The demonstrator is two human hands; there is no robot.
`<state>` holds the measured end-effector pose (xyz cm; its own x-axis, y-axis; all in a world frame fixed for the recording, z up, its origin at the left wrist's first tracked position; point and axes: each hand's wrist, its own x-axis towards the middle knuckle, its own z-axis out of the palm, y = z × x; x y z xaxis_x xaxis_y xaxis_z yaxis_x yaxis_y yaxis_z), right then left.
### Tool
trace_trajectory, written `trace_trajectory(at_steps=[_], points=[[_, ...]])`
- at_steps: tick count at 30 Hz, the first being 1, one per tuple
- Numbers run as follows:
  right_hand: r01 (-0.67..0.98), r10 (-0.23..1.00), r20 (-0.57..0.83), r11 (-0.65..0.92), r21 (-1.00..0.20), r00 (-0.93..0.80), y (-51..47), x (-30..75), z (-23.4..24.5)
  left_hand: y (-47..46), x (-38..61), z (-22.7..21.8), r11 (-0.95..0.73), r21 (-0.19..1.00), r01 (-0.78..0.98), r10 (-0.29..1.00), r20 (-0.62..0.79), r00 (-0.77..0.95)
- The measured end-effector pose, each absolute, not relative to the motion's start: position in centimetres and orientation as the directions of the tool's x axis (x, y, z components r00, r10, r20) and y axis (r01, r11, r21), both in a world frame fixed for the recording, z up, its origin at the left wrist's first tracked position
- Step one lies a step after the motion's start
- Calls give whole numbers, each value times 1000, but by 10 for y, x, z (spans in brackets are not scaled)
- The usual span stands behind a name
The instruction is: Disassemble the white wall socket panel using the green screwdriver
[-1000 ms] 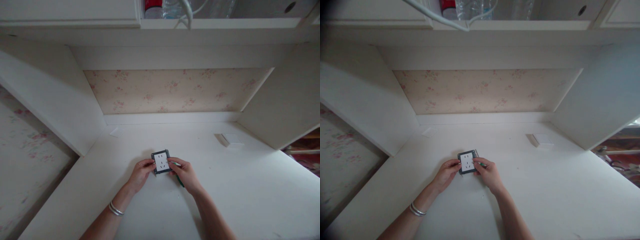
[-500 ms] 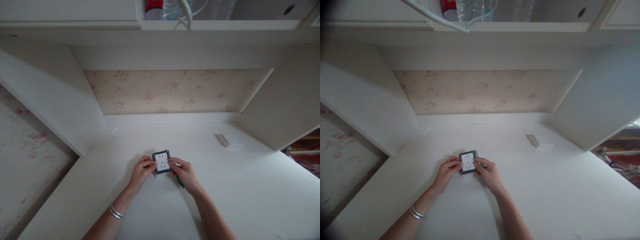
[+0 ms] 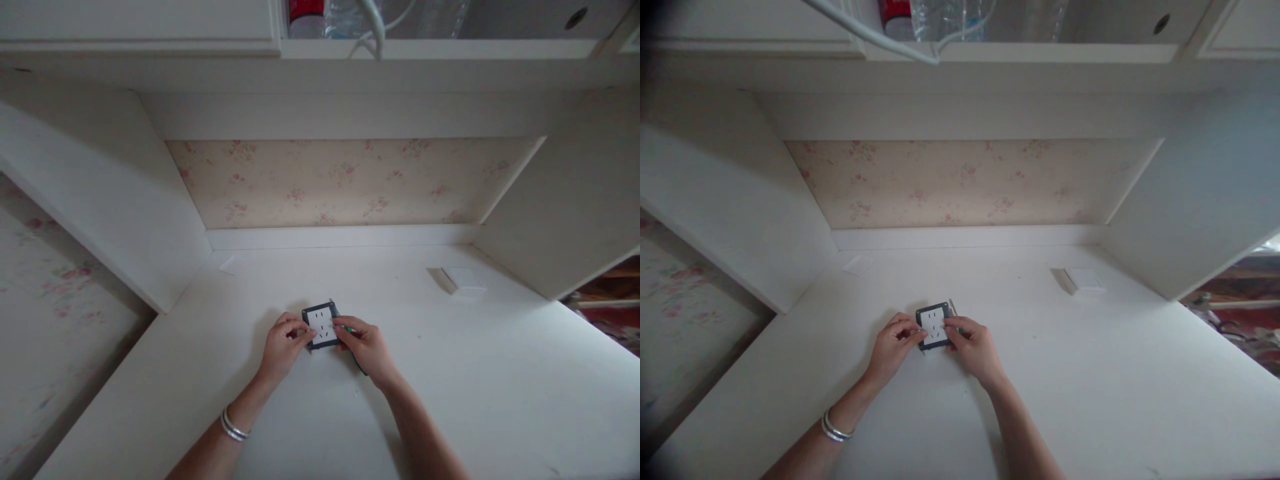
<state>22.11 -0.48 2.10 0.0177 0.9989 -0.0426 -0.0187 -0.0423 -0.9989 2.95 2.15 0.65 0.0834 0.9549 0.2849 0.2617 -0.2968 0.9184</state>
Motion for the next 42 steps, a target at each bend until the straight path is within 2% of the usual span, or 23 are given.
trace_trajectory(at_steps=[4, 8, 13, 20, 28, 33, 36, 42], points=[[-58, 998, -63, -62, -996, 21, -5, 219, 21, 16, 31, 8, -405, 859, 314, 914, 392, 107], [-43, 998, -49, -47, -998, 32, -5, 216, 19, 11, 39, 5, -542, 739, 400, 834, 532, 147], [-47, 1000, -24, -23, -999, 19, -5, 212, 17, 12, 49, 9, -579, 654, 487, 800, 570, 186], [-33, 998, -41, -42, -999, -38, -6, 211, 12, 14, 52, 13, -559, 676, 480, 816, 551, 174], [3, 991, 0, 1, -1000, -131, -8, 210, 17, 15, 50, 12, -589, 597, 544, 779, 598, 188], [1, 994, -9, -9, -1000, -107, -9, 208, 16, 13, 50, 6, -609, 561, 561, 756, 624, 197], [1, 995, -21, -21, -1000, -95, -10, 206, 15, 11, 51, 2, -610, 584, 536, 757, 628, 178], [127, 999, 35, 35, -991, -2, -13, 201, 15, 10, 52, 1, -523, 708, 474, 832, 545, 104]])
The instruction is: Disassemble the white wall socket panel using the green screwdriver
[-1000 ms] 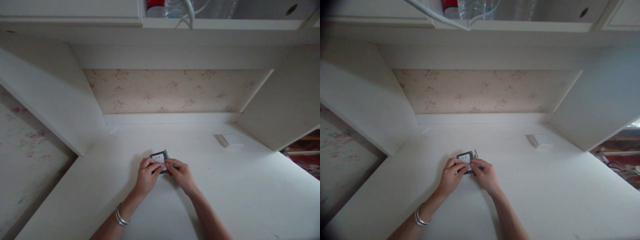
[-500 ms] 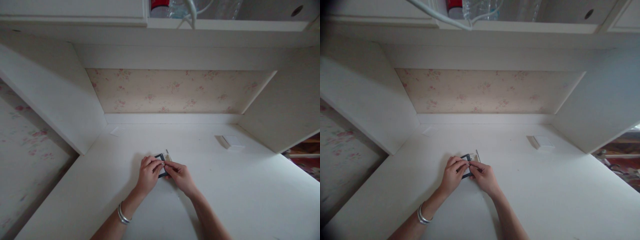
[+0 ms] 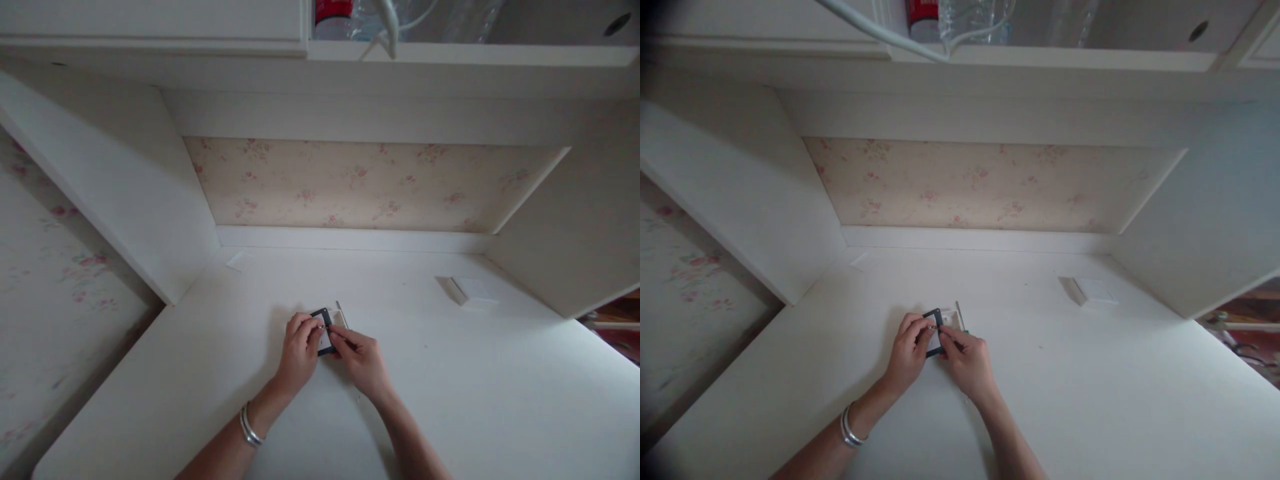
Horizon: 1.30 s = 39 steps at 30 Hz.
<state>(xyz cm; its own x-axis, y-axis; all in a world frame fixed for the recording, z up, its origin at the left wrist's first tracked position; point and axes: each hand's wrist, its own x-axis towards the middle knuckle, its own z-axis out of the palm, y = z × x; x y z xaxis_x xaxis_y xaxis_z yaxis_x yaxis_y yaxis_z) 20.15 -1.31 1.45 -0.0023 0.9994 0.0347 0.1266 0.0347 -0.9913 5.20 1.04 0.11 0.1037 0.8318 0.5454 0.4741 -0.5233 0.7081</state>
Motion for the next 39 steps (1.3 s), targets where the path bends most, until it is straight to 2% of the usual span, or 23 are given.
trace_trajectory(at_steps=[8, 13, 15, 17, 23, 26, 33, 39], points=[[26, 997, -22, -25, -999, 77, -10, 202, 12, 10, 51, 1, -532, 674, 513, 807, 587, 66], [-11, 991, -55, -54, -998, 119, -8, 206, 11, 45, 15, -3, -435, 696, 572, 844, 537, -12], [-28, 989, -56, -53, -998, 135, -7, 208, 10, 72, -11, -5, -346, 661, 666, 884, 468, -6], [-43, 988, -57, -51, -998, 144, -6, 210, 10, 103, -40, -5, -175, 546, 819, 962, 273, 23], [-72, 987, -64, -54, -996, 147, -7, 210, 13, 185, -95, 6, -13, 433, 902, 1000, 21, 4], [-88, 986, -78, -65, -994, 147, -7, 212, 13, 212, -100, 8, 30, 387, 921, 999, -52, -10], [-113, 983, -105, -88, -990, 154, -2, 221, 9, 228, -102, -1, 69, 354, 933, 998, -28, -63], [-138, 981, -110, -88, -986, 161, -2, 222, 12, 208, -105, 10, 64, 403, 913, 992, 72, -101]])
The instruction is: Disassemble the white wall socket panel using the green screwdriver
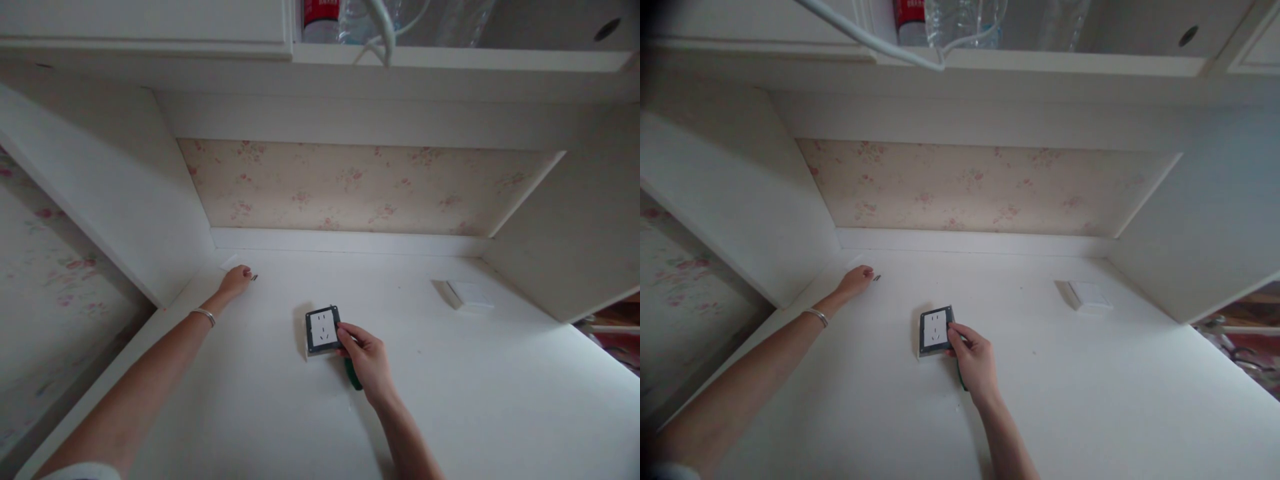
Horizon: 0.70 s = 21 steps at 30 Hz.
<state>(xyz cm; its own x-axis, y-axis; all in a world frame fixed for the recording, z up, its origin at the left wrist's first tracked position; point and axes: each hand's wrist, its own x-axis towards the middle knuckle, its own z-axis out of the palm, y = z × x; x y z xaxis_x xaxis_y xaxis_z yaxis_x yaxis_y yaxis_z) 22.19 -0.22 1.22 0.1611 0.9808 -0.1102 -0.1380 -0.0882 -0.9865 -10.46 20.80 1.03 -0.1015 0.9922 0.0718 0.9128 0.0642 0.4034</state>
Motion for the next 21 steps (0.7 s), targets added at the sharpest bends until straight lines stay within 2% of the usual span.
trace_trajectory(at_steps=[4, 7, 9, 11, 13, 16, 21], points=[[-171, 979, -109, -79, -982, 173, -3, 221, 16, 163, -87, 23, -56, 477, 877, 995, 100, 10], [-205, 975, -106, -66, -977, 193, -4, 220, 17, 108, -59, 27, -162, 566, 808, 984, 36, 172], [-224, 975, -103, -57, -973, 197, -4, 218, 16, 70, -37, 30, -160, 769, 619, 945, -62, 322], [-236, 978, -95, -49, -970, 186, -5, 216, 14, 41, -15, 34, -109, 872, 478, 906, -111, 408], [-237, 981, -85, -42, -971, 175, -5, 215, 12, 23, 2, 38, -81, 923, 375, 897, -97, 431], [-238, 983, -72, -31, -971, 166, -6, 215, 11, 14, 17, 42, -10, 966, 260, 929, -88, 361], [-232, 989, -65, -33, -972, 130, -7, 215, 15, 23, 22, 42, 48, 983, 177, 917, -114, 381]])
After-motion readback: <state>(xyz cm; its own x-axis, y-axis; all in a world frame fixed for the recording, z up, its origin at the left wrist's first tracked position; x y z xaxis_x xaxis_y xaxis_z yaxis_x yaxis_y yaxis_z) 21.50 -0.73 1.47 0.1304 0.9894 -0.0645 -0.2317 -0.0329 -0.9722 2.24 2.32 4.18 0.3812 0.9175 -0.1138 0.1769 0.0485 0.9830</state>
